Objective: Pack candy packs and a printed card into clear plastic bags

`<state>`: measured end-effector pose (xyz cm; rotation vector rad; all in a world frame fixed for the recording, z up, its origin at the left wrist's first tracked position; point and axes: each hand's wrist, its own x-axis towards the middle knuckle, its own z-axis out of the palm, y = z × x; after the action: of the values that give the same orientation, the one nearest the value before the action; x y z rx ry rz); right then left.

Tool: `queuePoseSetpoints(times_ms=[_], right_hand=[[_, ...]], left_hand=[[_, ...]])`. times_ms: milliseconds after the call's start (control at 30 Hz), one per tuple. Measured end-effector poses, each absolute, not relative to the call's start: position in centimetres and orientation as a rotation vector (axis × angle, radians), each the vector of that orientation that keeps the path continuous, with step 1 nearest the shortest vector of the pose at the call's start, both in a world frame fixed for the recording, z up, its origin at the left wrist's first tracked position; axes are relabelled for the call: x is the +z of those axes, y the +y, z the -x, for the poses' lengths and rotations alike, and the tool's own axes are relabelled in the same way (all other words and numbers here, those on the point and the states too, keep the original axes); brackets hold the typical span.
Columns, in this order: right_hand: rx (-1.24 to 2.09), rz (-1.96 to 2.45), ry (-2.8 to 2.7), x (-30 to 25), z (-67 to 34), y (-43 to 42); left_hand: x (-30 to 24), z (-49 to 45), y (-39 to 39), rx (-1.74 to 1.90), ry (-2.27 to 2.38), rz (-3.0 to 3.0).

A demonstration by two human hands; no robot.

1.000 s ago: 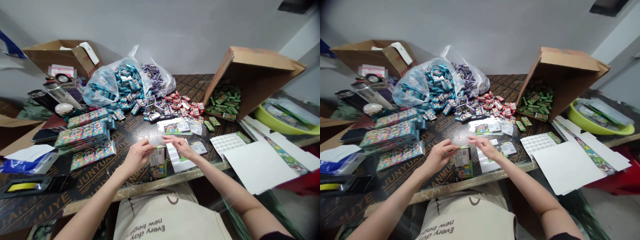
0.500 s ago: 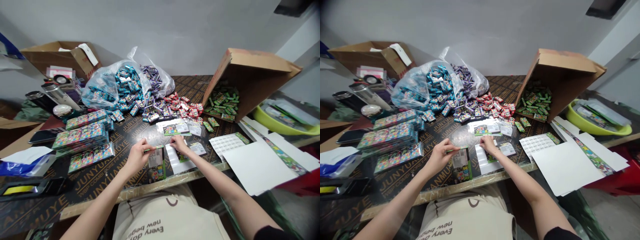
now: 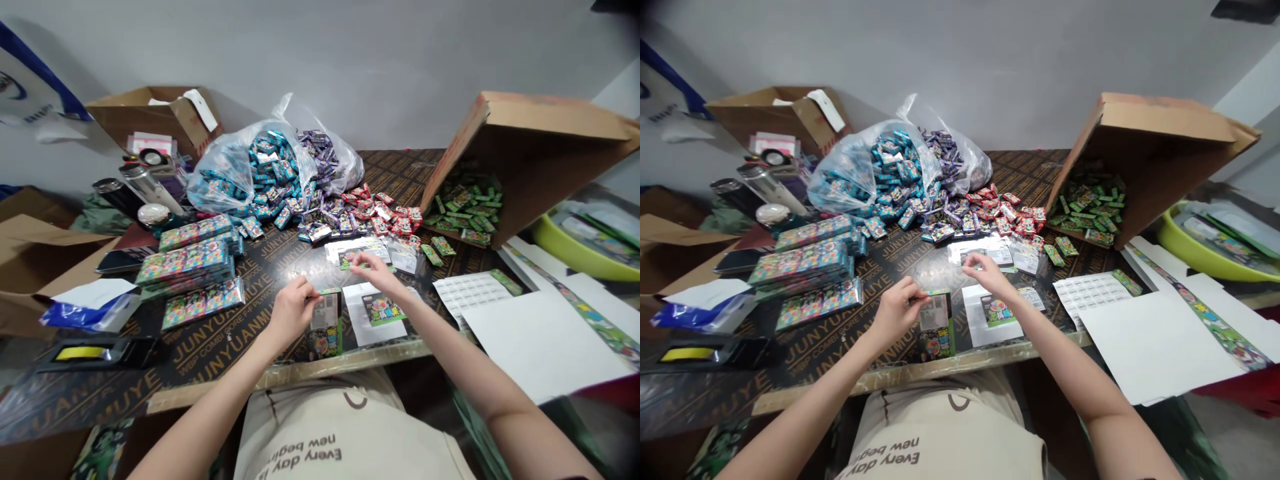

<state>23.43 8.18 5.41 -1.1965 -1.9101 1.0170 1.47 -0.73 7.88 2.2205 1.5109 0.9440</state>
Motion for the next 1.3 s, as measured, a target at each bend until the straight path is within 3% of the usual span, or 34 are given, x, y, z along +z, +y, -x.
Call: queuePoseSetpoints(times_ms=[167,367,733,800,900,967,1067,1300], right_hand=[[1.745,0.889,-1.813,10.9,-19.5,6.9],[1.851,0.858,-1.979,10.5,-17.6,7.5],[1.597,1.071,-1.900,7.0,-16.9,8.2],[1.396,1.226,-1.935,6.1,-18.2,9.3],[0.833,1.497,-2.168,4.2,-21.8,11.2],[0.603,1.609,-2.265,2.6,-24.4,11.9],[0.573,1.664,-2.327,0.1,-26.8,11.6],[0.493,1.562,-2.424,-2.6,-26.7,9.7]], left_hand=[[8.1,-1.5,-1.2,0.954,1.481,-2.254],[8.3,-1.3,-1.3,1.036,1.456,-2.148],[6.9,-2.0,-1.2,1.015,1.586,-2.238],[7.0,-0.9,-1.4,0.961,1.575,-2.312],[7.1,1.9,-1.7,0.910,1.675,-2.294],[7.1,3.7,-1.8,0.797,1.836,-2.291],[6.2,4.9,-1.5,0.546,1.923,-2.433],[1.8,1.9,0.4,-0.142,1.253,-2.483]])
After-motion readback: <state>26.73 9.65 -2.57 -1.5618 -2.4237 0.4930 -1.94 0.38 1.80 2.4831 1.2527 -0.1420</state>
